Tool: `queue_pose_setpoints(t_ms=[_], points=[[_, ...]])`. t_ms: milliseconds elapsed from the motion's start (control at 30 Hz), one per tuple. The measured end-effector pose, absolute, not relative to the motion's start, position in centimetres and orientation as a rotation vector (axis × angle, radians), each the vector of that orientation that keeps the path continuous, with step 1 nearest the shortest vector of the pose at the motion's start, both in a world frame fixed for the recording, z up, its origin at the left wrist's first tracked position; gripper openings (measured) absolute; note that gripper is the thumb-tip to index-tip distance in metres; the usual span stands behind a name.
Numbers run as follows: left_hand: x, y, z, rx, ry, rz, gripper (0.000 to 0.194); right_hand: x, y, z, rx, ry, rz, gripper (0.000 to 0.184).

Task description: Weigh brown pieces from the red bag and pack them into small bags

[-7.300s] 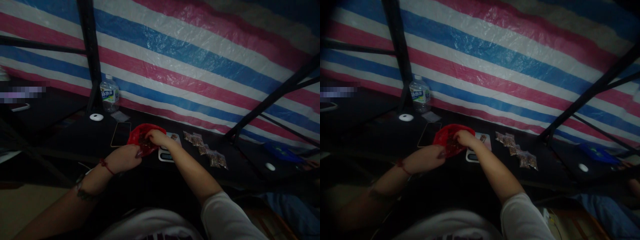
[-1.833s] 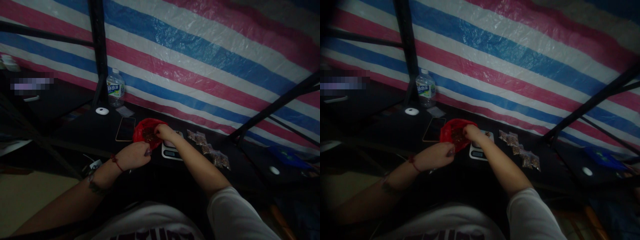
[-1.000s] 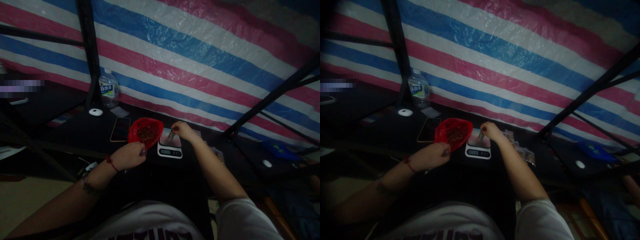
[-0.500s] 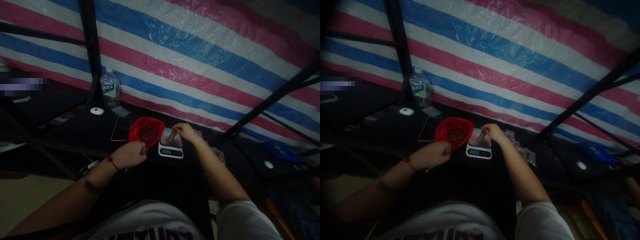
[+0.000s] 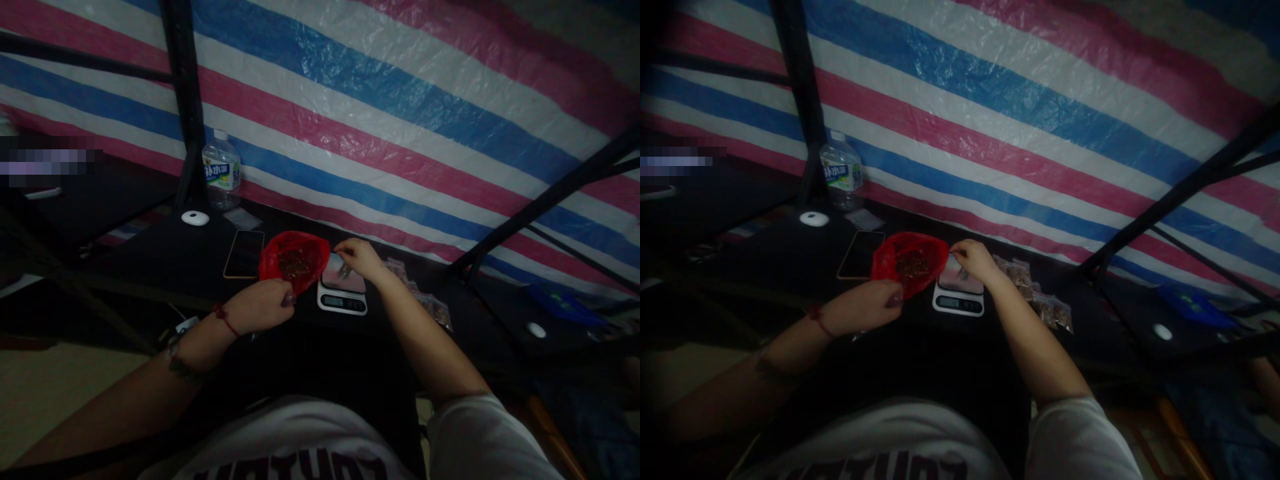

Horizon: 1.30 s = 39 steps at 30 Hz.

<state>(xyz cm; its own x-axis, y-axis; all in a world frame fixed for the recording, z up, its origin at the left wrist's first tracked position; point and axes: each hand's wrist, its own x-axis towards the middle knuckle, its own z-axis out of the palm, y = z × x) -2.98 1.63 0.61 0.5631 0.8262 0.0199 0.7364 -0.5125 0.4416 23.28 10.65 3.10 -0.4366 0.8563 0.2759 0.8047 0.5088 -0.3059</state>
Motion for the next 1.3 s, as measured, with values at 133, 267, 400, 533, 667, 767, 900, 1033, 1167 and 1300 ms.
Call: queue_pose_setpoints(t_ms=[133, 267, 400, 533, 667, 767, 900, 1033, 1167, 1300], points=[[-3.0, 1.6, 0.5, 2.419, 1.268, 0.339, 0.012, 18.7, 10.4, 1.8, -1.231, -2.601, 0.311, 0.023], [-2.9, 1.4, 0.6, 2.434, 1.263, 0.35, 0.012, 15.8, 11.3, -0.2, -1.182, -2.758, 0.295, 0.029], [-2.8, 1.1, 1.0, 2.458, 1.243, 0.331, 0.012, 14.5, 12.2, -1.6, -1.225, -2.836, 0.246, 0.024], [-2.8, 1.0, 1.5, 2.458, 1.25, 0.32, 0.011, 13.8, 12.3, -2.3, -1.263, -2.855, 0.236, 0.019], [-2.8, 1.0, 1.6, 2.436, 1.255, 0.313, 0.011, 13.6, 12.1, -2.1, -1.285, -2.876, 0.233, 0.019], [-2.9, 1.0, 1.5, 2.425, 1.257, 0.321, 0.011, 13.8, 12.2, -1.6, -1.291, -2.85, 0.219, 0.019], [-3.0, 1.0, 1.3, 2.431, 1.247, 0.348, 0.01, 14.1, 12.7, -0.6, -1.376, -2.742, 0.146, 0.023], [-2.9, 1.0, 1.2, 2.438, 1.25, 0.347, 0.01, 14.0, 13.3, -0.4, -1.401, -2.783, 0.144, 0.026], [-2.9, 1.0, 1.1, 2.433, 1.237, 0.348, 0.01, 13.6, 13.5, -0.9, -1.404, -2.837, 0.206, 0.031], [-2.9, 1.1, 1.0, 2.448, 1.222, 0.355, 0.011, 13.4, 13.7, -0.8, -1.491, -2.814, 0.212, 0.03]])
